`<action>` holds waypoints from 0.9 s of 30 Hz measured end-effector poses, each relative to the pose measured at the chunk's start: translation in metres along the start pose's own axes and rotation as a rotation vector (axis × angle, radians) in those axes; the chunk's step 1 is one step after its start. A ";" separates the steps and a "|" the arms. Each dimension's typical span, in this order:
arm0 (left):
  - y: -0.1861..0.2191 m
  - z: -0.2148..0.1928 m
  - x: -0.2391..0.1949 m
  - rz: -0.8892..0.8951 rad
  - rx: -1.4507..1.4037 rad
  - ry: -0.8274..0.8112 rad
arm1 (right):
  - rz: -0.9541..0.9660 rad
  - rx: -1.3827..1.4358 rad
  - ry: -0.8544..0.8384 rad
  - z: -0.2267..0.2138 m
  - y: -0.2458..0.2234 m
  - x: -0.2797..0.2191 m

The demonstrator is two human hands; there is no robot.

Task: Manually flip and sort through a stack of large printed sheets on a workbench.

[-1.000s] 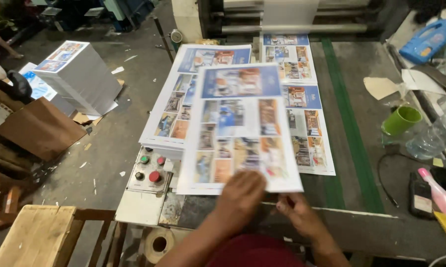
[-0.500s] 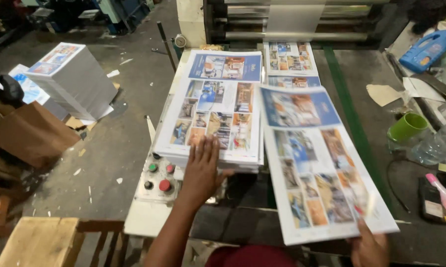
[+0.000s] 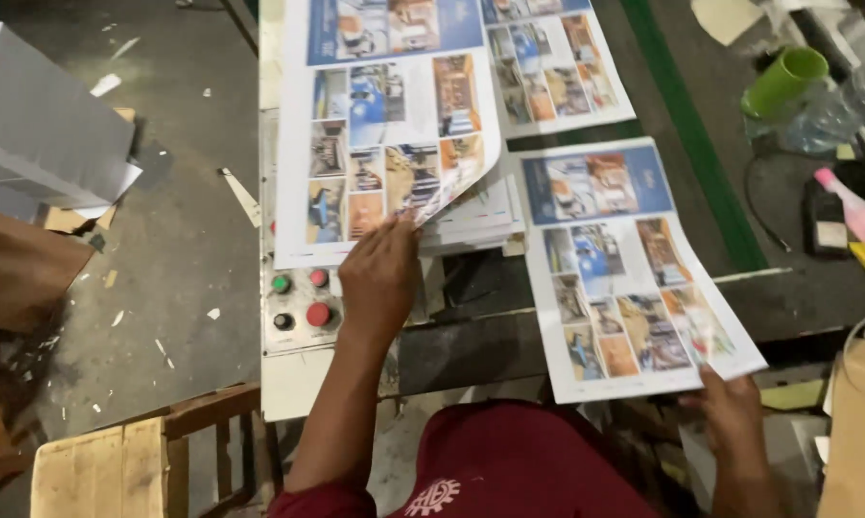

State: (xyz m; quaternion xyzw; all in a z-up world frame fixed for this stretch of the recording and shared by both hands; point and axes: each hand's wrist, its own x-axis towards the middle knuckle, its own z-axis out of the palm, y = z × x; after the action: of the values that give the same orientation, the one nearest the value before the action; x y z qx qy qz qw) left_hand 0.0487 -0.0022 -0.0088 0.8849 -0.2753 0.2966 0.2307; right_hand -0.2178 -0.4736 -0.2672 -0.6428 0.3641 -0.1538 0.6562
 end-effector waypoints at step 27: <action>0.172 0.040 0.024 0.204 -0.154 0.123 | 0.091 -0.138 -0.796 0.122 -0.144 0.067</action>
State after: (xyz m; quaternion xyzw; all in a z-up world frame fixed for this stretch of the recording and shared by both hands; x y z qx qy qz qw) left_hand -0.0263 -0.1611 0.0203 0.8122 -0.3711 0.3500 0.2831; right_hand -0.0505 -0.4475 -0.1594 -0.6779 0.1194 0.1612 0.7073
